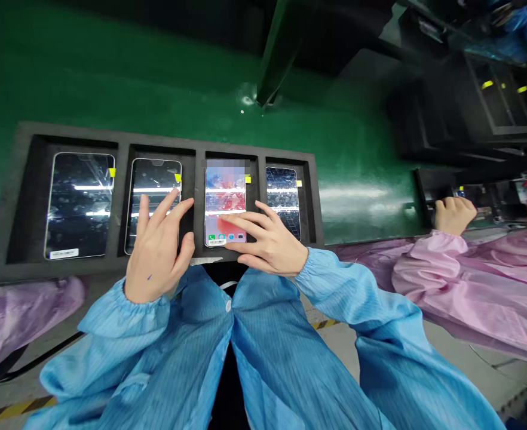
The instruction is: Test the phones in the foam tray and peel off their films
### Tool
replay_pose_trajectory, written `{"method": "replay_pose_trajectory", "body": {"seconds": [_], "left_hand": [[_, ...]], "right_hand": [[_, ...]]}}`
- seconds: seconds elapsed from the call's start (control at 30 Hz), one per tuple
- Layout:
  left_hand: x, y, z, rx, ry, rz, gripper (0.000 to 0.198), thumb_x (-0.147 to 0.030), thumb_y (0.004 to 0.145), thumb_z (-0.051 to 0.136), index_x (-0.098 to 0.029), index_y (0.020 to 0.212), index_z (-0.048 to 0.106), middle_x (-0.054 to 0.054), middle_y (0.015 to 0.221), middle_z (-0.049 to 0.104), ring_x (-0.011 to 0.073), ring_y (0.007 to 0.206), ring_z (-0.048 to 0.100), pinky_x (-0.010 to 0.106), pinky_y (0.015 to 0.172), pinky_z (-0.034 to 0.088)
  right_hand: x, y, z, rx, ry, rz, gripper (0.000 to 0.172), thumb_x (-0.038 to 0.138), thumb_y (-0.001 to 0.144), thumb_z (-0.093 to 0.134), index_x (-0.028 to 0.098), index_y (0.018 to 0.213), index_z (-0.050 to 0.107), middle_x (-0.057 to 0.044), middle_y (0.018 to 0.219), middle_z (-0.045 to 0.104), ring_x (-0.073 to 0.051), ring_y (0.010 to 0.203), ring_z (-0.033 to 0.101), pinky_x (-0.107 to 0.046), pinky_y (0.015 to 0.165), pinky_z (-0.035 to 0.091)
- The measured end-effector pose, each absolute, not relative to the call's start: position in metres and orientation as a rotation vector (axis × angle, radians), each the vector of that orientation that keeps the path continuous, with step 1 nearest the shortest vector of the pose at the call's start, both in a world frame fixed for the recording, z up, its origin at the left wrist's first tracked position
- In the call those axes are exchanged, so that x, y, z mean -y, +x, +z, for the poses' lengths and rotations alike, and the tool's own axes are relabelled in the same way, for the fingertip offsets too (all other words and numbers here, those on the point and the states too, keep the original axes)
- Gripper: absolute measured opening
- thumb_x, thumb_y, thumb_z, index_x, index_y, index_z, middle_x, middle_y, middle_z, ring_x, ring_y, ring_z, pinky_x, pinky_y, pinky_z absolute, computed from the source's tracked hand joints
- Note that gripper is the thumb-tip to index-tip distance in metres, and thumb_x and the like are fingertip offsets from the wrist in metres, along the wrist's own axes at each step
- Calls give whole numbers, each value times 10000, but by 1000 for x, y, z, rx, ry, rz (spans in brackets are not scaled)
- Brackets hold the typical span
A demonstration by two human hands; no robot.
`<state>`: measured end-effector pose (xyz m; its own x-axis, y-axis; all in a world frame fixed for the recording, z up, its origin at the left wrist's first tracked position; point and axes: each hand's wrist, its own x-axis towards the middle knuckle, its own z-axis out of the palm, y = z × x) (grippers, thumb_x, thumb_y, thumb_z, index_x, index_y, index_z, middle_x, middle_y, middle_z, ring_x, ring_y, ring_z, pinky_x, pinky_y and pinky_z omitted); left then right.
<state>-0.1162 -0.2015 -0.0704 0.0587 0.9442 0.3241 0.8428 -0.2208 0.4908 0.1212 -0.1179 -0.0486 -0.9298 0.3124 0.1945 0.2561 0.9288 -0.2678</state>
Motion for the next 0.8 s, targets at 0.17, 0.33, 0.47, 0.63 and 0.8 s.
{"method": "replay_pose_trajectory", "body": {"seconds": [0.17, 0.33, 0.47, 0.63, 0.8], "left_hand": [[202, -115, -71, -1863, 2152, 902, 533, -192, 912, 438, -157, 1440, 371, 111, 1373, 567, 222, 1449, 358, 529, 1280, 123], [201, -115, -70, -1875, 2156, 905, 544, -172, 894, 463, -137, 1432, 388, 120, 1376, 563, 239, 1446, 364, 533, 1280, 116], [201, -115, -68, -1879, 2151, 904, 542, -162, 890, 464, -126, 1427, 396, 126, 1367, 569, 248, 1444, 365, 546, 1275, 134], [202, -114, -66, -1899, 2119, 896, 550, -162, 888, 466, -123, 1432, 387, 130, 1367, 570, 258, 1451, 353, 567, 1269, 139], [201, -113, -65, -1929, 2048, 894, 536, -184, 891, 466, -135, 1422, 409, 119, 1370, 571, 255, 1451, 352, 551, 1276, 124]], "right_hand": [[115, 120, -54, 2831, -482, 184, 383, 458, 990, 415, 234, 1206, 638, -105, 1488, 492, -242, 1325, 462, -559, 1183, 225], [116, 120, -51, 2831, -549, 204, 431, 463, 1001, 363, 209, 1258, 597, -118, 1498, 476, -245, 1332, 455, -562, 1190, 226], [116, 123, -49, 2746, -566, 271, 428, 433, 1010, 328, 201, 1196, 636, -121, 1453, 524, -236, 1300, 479, -541, 1178, 268], [116, 126, -47, 2695, -545, 308, 384, 417, 1003, 354, 225, 1073, 678, -86, 1408, 573, -216, 1263, 506, -526, 1172, 284], [108, 122, -43, 2726, -673, 306, 360, 410, 981, 425, 196, 1149, 660, -114, 1455, 523, -261, 1280, 499, -553, 1179, 244]]}}
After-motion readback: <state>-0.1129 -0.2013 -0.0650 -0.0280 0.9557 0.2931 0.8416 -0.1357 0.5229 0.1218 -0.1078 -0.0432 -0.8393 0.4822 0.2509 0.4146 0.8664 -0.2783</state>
